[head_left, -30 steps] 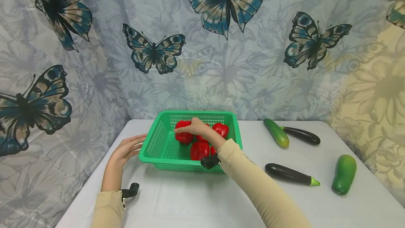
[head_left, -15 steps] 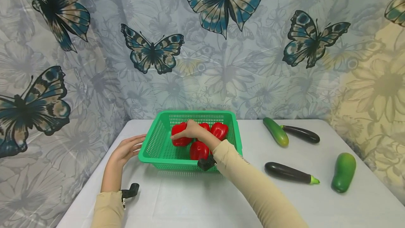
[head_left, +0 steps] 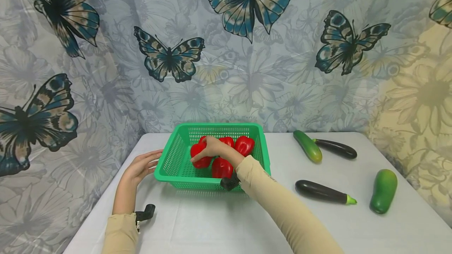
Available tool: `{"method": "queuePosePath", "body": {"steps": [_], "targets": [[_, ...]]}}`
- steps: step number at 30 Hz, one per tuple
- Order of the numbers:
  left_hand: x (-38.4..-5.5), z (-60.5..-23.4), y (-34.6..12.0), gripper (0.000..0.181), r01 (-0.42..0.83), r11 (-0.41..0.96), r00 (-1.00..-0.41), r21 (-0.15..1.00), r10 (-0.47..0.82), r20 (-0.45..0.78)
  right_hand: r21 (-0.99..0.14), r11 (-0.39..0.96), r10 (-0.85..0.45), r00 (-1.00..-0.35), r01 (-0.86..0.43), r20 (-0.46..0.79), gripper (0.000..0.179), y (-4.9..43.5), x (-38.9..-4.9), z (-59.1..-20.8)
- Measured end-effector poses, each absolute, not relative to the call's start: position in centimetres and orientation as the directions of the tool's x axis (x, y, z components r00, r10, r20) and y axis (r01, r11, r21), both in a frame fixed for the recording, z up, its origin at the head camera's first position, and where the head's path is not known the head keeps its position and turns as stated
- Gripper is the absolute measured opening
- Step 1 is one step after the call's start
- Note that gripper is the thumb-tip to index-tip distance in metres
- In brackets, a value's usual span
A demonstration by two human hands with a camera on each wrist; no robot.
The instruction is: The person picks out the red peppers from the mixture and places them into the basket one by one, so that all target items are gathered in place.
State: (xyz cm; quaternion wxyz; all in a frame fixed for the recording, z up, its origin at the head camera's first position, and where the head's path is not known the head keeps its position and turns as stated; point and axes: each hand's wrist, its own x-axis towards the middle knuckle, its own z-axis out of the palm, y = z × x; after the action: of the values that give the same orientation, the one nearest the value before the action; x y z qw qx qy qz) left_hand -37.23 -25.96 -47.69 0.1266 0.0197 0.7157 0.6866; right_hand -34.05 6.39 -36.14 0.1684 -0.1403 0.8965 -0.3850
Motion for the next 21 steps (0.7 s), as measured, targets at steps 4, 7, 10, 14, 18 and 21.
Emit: {"method": "queuePosePath", "body": {"steps": [4, 7, 10, 14, 18, 21], "targets": [[-37.1, -47.5, -25.9, 0.059, -0.136, 0.044, -0.969, 0.990, 0.201, -0.142, -0.723, 0.678, -0.391, -0.898, -0.133, -0.202, 0.067, 6.3, -34.1, -36.0], [-36.5, -46.7, -25.5, 0.052, -0.131, 0.059, -0.969, 0.990, 0.202, -0.140, -0.711, 0.689, -0.398, -0.893, -0.140, -0.209, 0.060, 6.2, -34.1, -36.0], [-35.2, -45.2, -24.7, 0.048, -0.129, 0.067, -0.969, 0.989, 0.201, -0.140, -0.686, 0.711, -0.402, -0.890, -0.155, -0.215, 0.063, 6.1, -34.1, -36.0], [-34.0, -43.5, -23.7, 0.046, -0.160, 0.067, -0.970, 0.985, 0.177, -0.169, -0.661, 0.731, -0.404, -0.888, -0.168, -0.221, 0.065, 5.8, -34.0, -36.1], [-34.5, -44.2, -24.2, 0.047, -0.153, 0.080, -0.968, 0.985, 0.190, -0.165, -0.641, 0.747, -0.410, -0.881, -0.176, -0.235, 0.061, 5.7, -33.9, -36.0], [-35.5, -45.4, -24.9, 0.048, -0.118, 0.083, -0.967, 0.990, 0.218, -0.133, -0.629, 0.757, -0.415, -0.875, -0.179, -0.250, 0.058, 5.6, -33.8, -36.0]]}}
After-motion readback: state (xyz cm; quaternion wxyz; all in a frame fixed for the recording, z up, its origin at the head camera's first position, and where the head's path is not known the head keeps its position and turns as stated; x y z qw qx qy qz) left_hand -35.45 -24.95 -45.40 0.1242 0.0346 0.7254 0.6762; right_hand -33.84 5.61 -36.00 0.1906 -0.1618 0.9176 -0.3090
